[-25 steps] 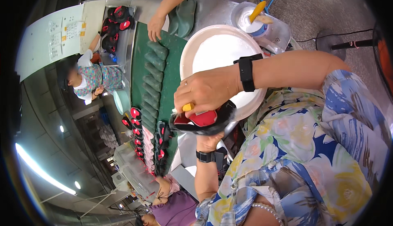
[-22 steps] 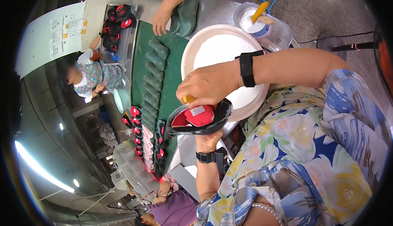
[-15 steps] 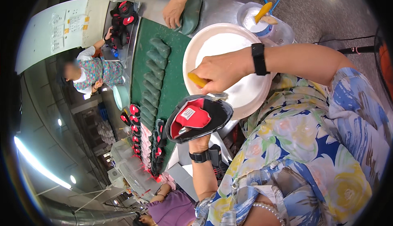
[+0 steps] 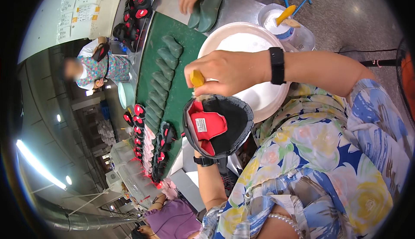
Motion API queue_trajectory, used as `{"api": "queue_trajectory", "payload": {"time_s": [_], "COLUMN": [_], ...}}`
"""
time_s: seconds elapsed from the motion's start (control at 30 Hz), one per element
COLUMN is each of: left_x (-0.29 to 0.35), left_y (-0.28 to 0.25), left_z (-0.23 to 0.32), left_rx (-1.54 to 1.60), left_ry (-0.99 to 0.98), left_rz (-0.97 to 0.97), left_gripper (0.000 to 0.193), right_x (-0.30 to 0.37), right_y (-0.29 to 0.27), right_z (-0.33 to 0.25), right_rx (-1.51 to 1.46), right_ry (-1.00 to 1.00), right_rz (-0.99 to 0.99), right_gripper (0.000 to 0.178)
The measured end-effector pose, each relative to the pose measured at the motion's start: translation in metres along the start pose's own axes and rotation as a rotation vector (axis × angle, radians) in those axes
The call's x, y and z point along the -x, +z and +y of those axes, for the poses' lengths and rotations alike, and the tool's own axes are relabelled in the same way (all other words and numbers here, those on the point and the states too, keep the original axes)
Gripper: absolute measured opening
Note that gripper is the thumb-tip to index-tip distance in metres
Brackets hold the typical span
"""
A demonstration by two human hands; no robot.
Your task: Applying white adhesive or primer to the interior edges of black shoe uppers using a brush.
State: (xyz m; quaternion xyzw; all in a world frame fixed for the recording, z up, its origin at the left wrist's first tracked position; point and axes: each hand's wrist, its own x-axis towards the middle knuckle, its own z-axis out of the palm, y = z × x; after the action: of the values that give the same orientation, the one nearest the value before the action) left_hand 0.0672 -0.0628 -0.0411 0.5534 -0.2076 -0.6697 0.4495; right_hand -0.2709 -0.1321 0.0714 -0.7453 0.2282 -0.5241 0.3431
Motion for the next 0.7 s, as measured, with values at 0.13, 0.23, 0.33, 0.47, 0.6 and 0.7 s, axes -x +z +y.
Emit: {"api": "queue_trajectory", "payload": {"time_s": [0.13, 0.23, 0.33, 0.47, 0.6, 0.7], "left_x": [-0.02, -0.034, -0.047, -0.048, -0.086, -0.129], "left_y": [-0.013, -0.039, -0.071, -0.132, -0.183, -0.223], "left_z": [0.003, 0.036, 0.061, 0.086, 0.097, 0.105], "left_rx": [-0.09, -0.103, -0.07, -0.029, 0.185, 0.213], "left_ry": [0.082, 0.201, 0.345, 0.562, 0.415, 0.403], "left_rz": [0.037, 0.142, 0.316, 0.275, 0.226, 0.308], "left_gripper": [0.041, 0.042, 0.042, 0.027, 0.037, 0.049], "right_x": [0.002, 0.003, 0.0, 0.015, 0.033, 0.026], "right_y": [-0.004, -0.001, -0.008, -0.015, -0.02, -0.011], "right_z": [0.005, 0.007, -0.011, -0.031, -0.047, -0.047], "right_rx": [0.15, 0.105, 0.082, -0.024, -0.073, -0.095], "right_ry": [0.169, 0.19, 0.332, 0.545, 0.713, 0.788], "right_rz": [-0.134, -0.061, 0.119, 0.096, 0.081, 0.098], "right_gripper": [0.019, 0.022, 0.013, 0.013, 0.014, 0.014]}}
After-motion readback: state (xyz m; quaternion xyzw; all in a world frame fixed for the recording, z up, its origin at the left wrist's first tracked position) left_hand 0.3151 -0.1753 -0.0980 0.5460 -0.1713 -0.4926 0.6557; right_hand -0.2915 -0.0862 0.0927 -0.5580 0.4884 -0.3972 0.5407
